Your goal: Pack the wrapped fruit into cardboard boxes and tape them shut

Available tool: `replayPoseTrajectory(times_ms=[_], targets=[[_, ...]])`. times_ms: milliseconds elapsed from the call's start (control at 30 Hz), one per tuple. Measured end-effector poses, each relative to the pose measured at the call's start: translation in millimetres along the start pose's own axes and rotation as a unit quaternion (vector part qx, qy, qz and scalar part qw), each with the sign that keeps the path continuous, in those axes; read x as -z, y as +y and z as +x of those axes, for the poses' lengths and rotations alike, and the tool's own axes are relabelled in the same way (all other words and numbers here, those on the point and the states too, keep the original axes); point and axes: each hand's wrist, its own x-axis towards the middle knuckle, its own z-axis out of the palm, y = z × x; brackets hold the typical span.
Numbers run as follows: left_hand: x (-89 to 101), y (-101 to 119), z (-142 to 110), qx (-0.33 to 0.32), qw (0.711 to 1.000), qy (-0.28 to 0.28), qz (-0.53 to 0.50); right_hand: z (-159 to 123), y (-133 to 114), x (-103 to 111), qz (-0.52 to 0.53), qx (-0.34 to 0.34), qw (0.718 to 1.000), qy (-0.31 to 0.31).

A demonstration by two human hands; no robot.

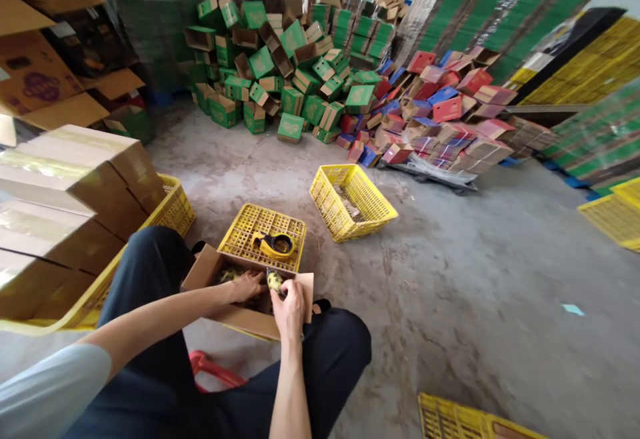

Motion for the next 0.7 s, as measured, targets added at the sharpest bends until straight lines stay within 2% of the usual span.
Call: replayPoseTrajectory(times_ms=[100, 200, 267, 367, 433, 500, 600, 700], targets=[[17.0, 4.7, -13.6, -0.034, 0.999, -0.002, 0.025, 2.6, 2.7, -3.0, -0.001, 0.001, 1.000, 0.002], [41.5, 9.6, -37.2, -0.068, 0.996, 0.050, -0.011, 4.1, 4.5, -4.4, -0.010, -0.009, 1.000, -0.004], [57.2, 8.4, -55.1, -0.050, 0.991, 0.096, -0.082, 4.3, 3.4, -4.2, -0.029, -0.016, 0.999, -0.018], [73.2, -0.3, -77.6, 0.041, 0.959, 0.148, -0.240, 5.5, -2.6, -3.4, -0.057, -0.011, 0.997, -0.059], [77.4, -6.0, -86.6, 0.098, 0.912, 0.151, -0.369, 7.7, -8.9, -4.1, -0.068, 0.000, 0.992, -0.109], [77.2, -8.0, -90.3, 0.120, 0.847, 0.137, -0.500, 10.7, -15.9, -7.1, -0.092, 0.004, 0.980, -0.175], [72.5, -3.5, -88.5, 0.104, 0.747, 0.125, -0.645, 14.4, -25.3, -15.3, -0.129, -0.003, 0.954, -0.272], [66.3, 2.5, -82.8, 0.091, 0.675, 0.124, -0.721, 15.6, -29.5, -23.4, -0.127, -0.006, 0.940, -0.317]])
